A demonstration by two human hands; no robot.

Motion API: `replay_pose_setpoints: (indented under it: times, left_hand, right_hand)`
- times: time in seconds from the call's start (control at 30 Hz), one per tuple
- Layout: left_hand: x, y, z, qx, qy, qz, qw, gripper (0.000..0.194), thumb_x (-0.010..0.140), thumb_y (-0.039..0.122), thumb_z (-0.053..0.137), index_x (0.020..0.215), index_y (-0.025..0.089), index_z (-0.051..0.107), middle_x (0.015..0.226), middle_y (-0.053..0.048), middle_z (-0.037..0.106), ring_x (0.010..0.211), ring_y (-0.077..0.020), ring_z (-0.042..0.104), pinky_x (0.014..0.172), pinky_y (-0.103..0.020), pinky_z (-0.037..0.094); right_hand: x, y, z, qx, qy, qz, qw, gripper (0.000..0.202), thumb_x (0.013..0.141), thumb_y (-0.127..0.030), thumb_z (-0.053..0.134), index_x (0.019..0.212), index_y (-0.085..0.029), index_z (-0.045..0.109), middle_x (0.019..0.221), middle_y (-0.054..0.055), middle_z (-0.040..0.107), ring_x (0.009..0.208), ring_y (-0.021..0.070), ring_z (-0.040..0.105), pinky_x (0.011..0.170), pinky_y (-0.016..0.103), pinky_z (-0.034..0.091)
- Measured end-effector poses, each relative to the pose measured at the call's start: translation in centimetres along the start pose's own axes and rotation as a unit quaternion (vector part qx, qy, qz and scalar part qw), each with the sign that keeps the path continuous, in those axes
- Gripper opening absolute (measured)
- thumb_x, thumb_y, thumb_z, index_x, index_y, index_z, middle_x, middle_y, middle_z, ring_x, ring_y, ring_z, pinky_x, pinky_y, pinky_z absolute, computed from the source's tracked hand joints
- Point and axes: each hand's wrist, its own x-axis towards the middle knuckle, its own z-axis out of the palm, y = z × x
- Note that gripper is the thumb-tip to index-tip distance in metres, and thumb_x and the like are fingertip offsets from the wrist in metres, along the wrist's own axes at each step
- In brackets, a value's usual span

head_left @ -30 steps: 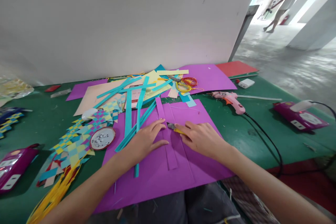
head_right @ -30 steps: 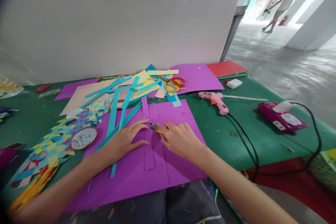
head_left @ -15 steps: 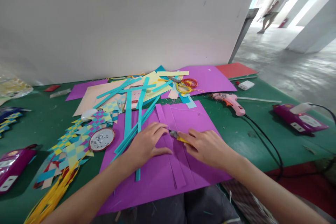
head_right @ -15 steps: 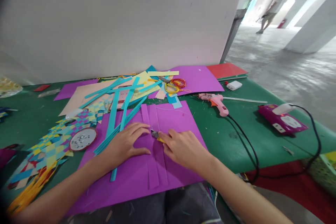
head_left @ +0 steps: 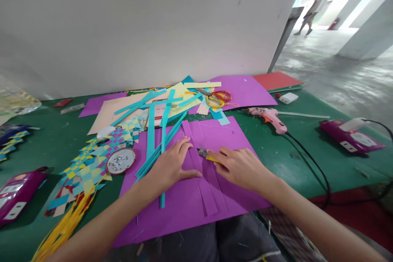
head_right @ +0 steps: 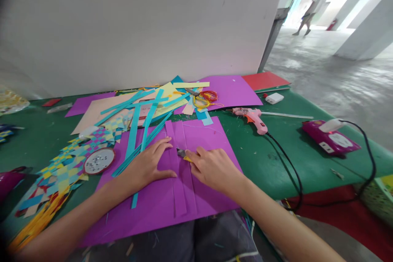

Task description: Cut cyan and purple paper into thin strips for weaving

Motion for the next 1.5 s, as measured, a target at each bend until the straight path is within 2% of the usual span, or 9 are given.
replay_pose_setpoints:
  times: [0.33, 0.6, 0.8, 1.0, 1.17, 1.33, 1.5]
  left_hand:
    - [0.0, -0.2, 0.3, -0.02, 0.015, -0.001, 1.0, 0.082, 0.068, 0.076, 0.05, 0.125, 0.016, 0.046, 0.141, -0.019, 0.042, 0.129, -0.0342, 0.042, 0.102, -0.049, 0.039]
    - [0.0, -0.3, 0.3, -0.02, 0.006, -0.007, 1.0, 0.085, 0.067, 0.077, 0.049, 0.125, 0.014, 0.045, 0.143, -0.02, 0.04, 0.131, -0.0335, 0.04, 0.104, -0.048, 0.037]
    - [0.0, -0.4, 0.5, -0.033, 0.023, -0.002, 0.999, 0.081, 0.067, 0.075, 0.052, 0.123, 0.017, 0.046, 0.141, -0.019, 0.042, 0.129, -0.0343, 0.043, 0.102, -0.049, 0.04]
    - [-0.1, -0.4, 0.5, -0.018, 0.016, -0.001, 1.0, 0.081, 0.069, 0.076, 0.048, 0.124, 0.016, 0.045, 0.142, -0.019, 0.041, 0.13, -0.0328, 0.042, 0.103, -0.048, 0.038]
    - [0.0, -0.4, 0.6, -0.013, 0.015, -0.001, 1.0, 0.079, 0.069, 0.077, 0.047, 0.121, 0.017, 0.046, 0.142, -0.019, 0.04, 0.129, -0.0327, 0.042, 0.102, -0.047, 0.04]
    - [0.0, -0.5, 0.7, -0.021, 0.031, 0.008, 0.999, 0.077, 0.069, 0.075, 0.05, 0.12, 0.019, 0.046, 0.141, -0.018, 0.041, 0.129, -0.0335, 0.042, 0.101, -0.048, 0.04]
    - [-0.1, -0.3, 0.5, -0.022, 0.02, 0.0, 1.0, 0.079, 0.069, 0.074, 0.052, 0.124, 0.017, 0.044, 0.141, -0.02, 0.041, 0.13, -0.0341, 0.042, 0.102, -0.049, 0.04]
  right_hand:
    - [0.9, 0.4, 0.3, -0.007, 0.0, -0.001, 1.0, 0.041, 0.096, -0.034, 0.032, 0.135, -0.029, 0.043, 0.096, 0.008, 0.063, 0.067, 0.016, 0.058, 0.056, 0.026, 0.034]
    - [0.6, 1.6, 0.3, 0.018, 0.008, -0.072, 0.997, 0.04, 0.094, -0.031, 0.037, 0.133, -0.031, 0.046, 0.093, 0.005, 0.063, 0.069, 0.0154, 0.058, 0.056, 0.026, 0.032]
    - [1.0, 0.8, 0.3, 0.011, 0.02, -0.032, 0.999, 0.038, 0.094, -0.032, 0.037, 0.131, -0.029, 0.047, 0.094, 0.005, 0.064, 0.068, 0.0168, 0.06, 0.053, 0.027, 0.031]
    - [0.9, -0.6, -0.1, 0.001, 0.005, 0.015, 1.0, 0.037, 0.095, -0.032, 0.036, 0.13, -0.028, 0.047, 0.095, 0.006, 0.064, 0.069, 0.017, 0.062, 0.052, 0.027, 0.031]
    - [0.4, -1.6, 0.0, 0.004, 0.015, 0.043, 0.999, 0.038, 0.094, -0.03, 0.037, 0.13, -0.027, 0.047, 0.095, 0.006, 0.064, 0.07, 0.0177, 0.063, 0.053, 0.026, 0.031]
    - [0.7, -1.9, 0.2, 0.002, 0.006, 0.059, 0.998, 0.04, 0.095, -0.03, 0.033, 0.133, -0.026, 0.044, 0.098, 0.008, 0.064, 0.072, 0.0184, 0.063, 0.056, 0.026, 0.035]
    - [1.8, -1.7, 0.2, -0.001, 0.009, 0.062, 0.998, 0.042, 0.096, -0.03, 0.029, 0.137, -0.026, 0.04, 0.102, 0.011, 0.064, 0.076, 0.0204, 0.063, 0.059, 0.028, 0.039]
